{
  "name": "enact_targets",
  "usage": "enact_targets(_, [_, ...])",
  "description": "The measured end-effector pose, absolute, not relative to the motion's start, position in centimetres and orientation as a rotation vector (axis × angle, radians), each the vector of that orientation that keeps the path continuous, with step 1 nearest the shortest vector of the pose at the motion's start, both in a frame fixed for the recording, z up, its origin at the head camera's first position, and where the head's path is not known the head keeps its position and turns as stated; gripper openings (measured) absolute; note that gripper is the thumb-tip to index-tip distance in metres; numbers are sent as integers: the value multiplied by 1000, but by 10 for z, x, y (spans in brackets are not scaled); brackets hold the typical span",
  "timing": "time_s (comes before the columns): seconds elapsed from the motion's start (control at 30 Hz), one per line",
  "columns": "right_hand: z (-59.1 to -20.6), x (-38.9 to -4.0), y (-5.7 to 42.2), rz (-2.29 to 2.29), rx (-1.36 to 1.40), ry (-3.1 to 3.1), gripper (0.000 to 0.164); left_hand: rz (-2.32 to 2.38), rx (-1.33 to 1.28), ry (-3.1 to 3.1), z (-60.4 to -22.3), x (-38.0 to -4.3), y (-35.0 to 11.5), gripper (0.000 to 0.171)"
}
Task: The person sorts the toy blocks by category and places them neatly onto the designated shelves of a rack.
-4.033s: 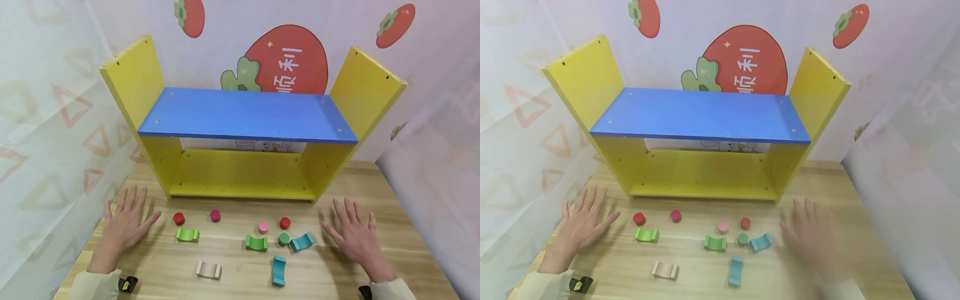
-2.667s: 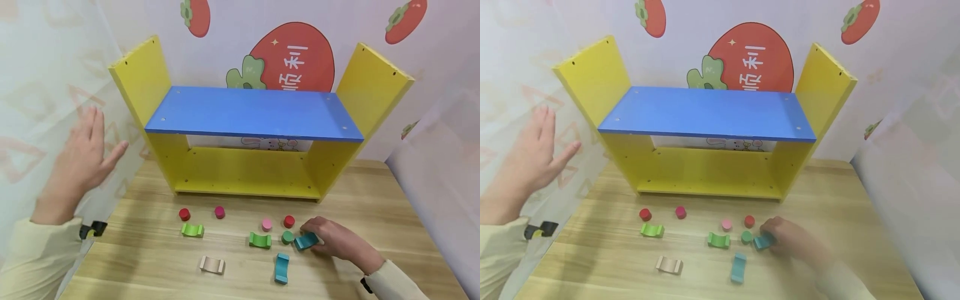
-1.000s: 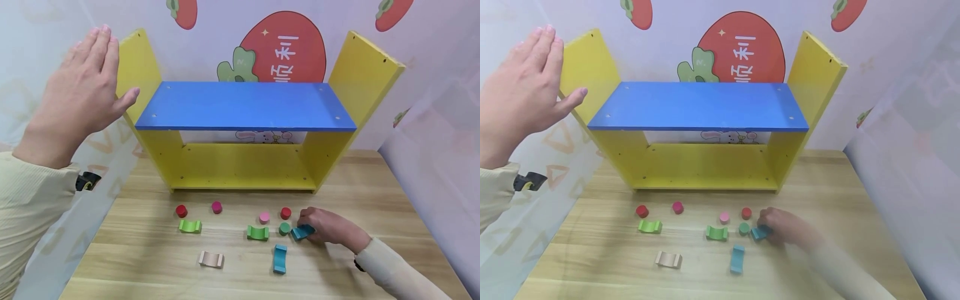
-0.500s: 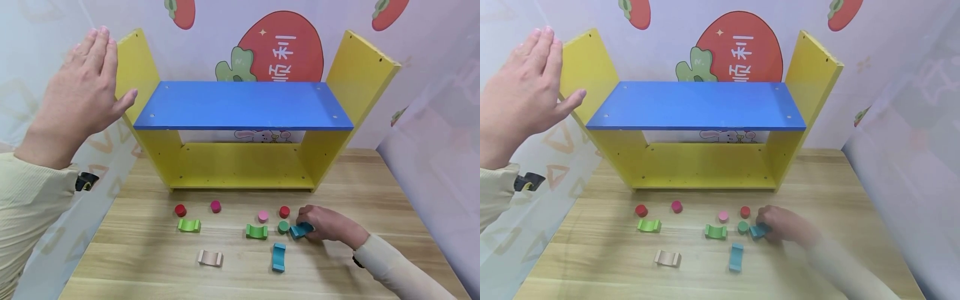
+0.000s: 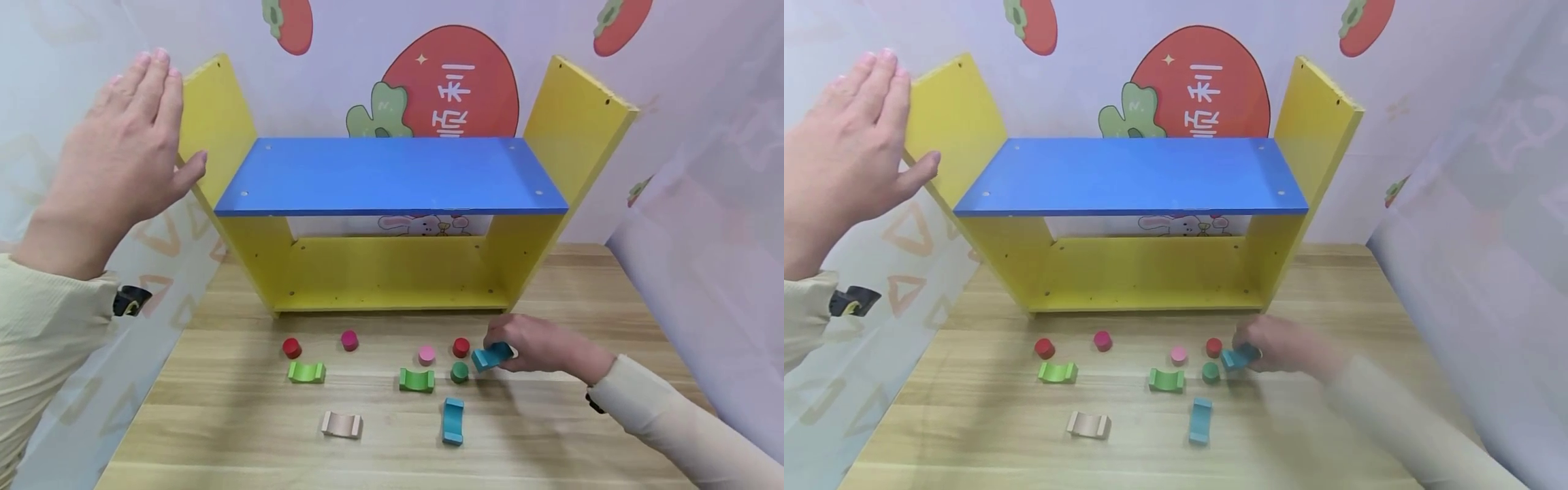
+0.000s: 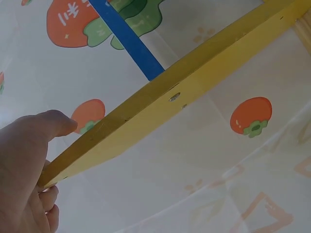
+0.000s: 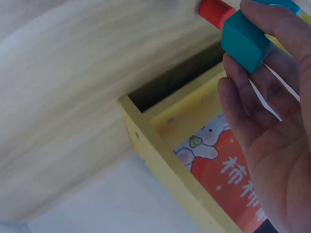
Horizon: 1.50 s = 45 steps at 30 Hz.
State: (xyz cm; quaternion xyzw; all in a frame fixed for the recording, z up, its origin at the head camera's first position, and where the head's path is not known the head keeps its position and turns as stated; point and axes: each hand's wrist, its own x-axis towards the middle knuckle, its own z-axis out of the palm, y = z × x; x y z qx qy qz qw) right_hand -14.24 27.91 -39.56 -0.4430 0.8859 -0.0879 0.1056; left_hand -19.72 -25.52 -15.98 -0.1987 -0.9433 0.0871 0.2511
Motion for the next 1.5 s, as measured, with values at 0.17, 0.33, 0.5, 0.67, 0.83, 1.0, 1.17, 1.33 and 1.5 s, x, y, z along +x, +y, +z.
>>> enact_targets(0.17, [-375,-144,276,-250,-1240,2596,21,210,-549,-2522,-161,-195,-259,86])
enact_targets(0.33, [-355,-144,274,-237,-1255,2605,22,222,-532,-2545,-159,-193,-261,87])
enact_targets(0.5, [-332,-144,274,-235,-1260,2617,23,212,-536,-2528,-159,-191,-261,86])
enact_targets(0.67, [-308,-148,273,-256,-1276,2622,24,221,-536,-2530,-158,-190,-261,86])
enact_targets(0.83, [-277,-152,269,-225,-1236,2656,22,226,-528,-2540,-158,-189,-261,86])
enact_targets(1.0, [-245,-156,267,-188,-1207,2713,23,250,-525,-2561,-158,-190,-261,86])
enact_targets(1.17, [-213,-162,269,-138,-1162,2793,29,254,-530,-2570,-159,-190,-261,87])
enact_targets(1.33, [-184,-168,274,-94,-1051,2861,38,248,-529,-2555,-160,-190,-261,87])
enact_targets(1.5, [-164,-176,277,-74,-998,2918,42,236,-523,-2563,-159,-190,-261,86])
